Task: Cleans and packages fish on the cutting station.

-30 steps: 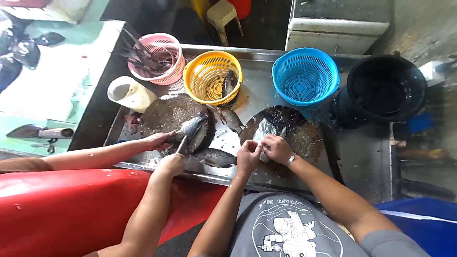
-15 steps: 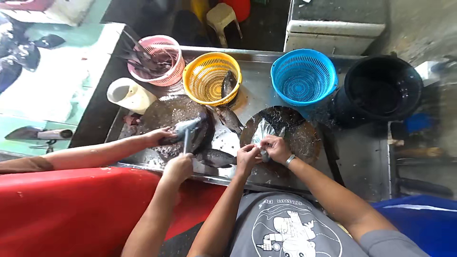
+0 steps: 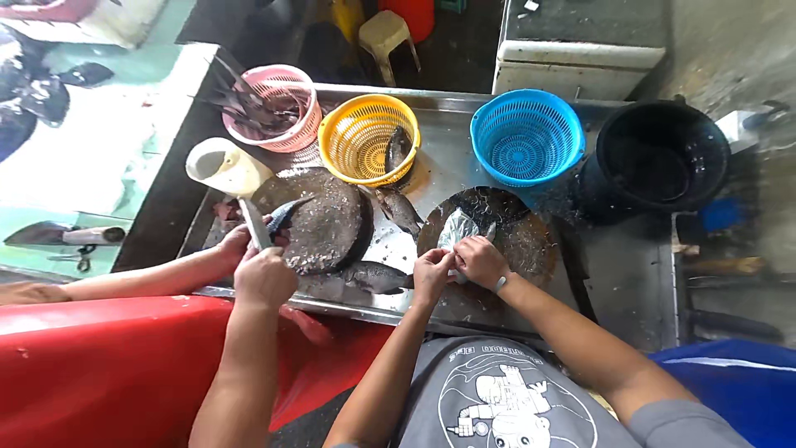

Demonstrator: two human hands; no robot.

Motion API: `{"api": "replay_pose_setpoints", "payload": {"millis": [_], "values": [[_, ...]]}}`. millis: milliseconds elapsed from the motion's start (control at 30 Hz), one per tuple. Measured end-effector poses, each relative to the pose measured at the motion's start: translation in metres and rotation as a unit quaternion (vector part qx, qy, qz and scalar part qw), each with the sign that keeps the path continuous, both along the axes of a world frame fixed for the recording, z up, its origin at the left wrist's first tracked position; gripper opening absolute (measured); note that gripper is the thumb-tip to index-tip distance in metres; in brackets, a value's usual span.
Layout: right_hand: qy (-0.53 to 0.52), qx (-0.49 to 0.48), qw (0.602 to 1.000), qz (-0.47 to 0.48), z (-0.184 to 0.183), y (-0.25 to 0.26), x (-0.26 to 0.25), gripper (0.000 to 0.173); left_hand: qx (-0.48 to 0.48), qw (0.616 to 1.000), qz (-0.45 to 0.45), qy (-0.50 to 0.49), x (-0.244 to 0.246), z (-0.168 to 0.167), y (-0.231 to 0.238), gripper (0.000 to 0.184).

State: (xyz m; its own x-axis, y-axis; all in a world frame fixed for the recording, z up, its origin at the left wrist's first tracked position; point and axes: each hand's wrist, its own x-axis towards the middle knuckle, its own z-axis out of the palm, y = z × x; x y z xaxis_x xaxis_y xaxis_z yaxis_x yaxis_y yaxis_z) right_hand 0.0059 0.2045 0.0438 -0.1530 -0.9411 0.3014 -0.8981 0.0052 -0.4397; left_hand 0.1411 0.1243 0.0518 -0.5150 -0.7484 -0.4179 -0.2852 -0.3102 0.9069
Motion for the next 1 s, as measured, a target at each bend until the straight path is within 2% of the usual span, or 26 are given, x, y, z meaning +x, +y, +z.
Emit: {"api": "replay_pose_setpoints", "payload": {"millis": [167, 300, 400, 500, 667, 800, 900, 1000], "values": [[-0.009, 0.078, 0.996, -0.037, 0.003, -0.003, 0.008, 0.022, 0.006, 1.0, -0.018, 0.004, -0.005, -0.007, -0.003, 0.016], [-0.078, 0.079, 0.993, -0.041, -0.004, -0.008, 0.003, 0.018, 0.024, 0.999, -0.042, 0.007, -0.006, -0.011, -0.008, 0.02], [-0.165, 0.091, 0.982, -0.02, 0.001, -0.01, -0.008, 0.026, -0.077, 0.993, -0.086, -0.033, -0.003, -0.008, -0.012, 0.019], [-0.189, 0.059, 0.98, -0.028, -0.001, -0.009, -0.009, 0.012, -0.167, 0.981, -0.073, -0.06, 0.0, -0.009, -0.007, 0.019], [-0.243, 0.009, 0.968, -0.061, -0.009, -0.008, -0.005, 0.008, -0.031, 0.999, 0.026, -0.036, -0.004, -0.005, -0.003, 0.021], [-0.303, 0.036, 0.95, -0.063, -0.004, -0.006, -0.006, 0.007, -0.035, 0.998, 0.005, -0.042, -0.005, -0.003, -0.005, 0.021], [-0.359, 0.113, 0.925, -0.059, 0.003, -0.004, -0.011, 0.01, -0.122, 0.988, -0.059, -0.068, -0.003, -0.001, -0.007, 0.015], [-0.385, 0.186, 0.904, -0.023, 0.002, -0.005, -0.021, 0.012, -0.261, 0.952, -0.126, -0.096, 0.001, -0.004, -0.009, 0.01]]}}
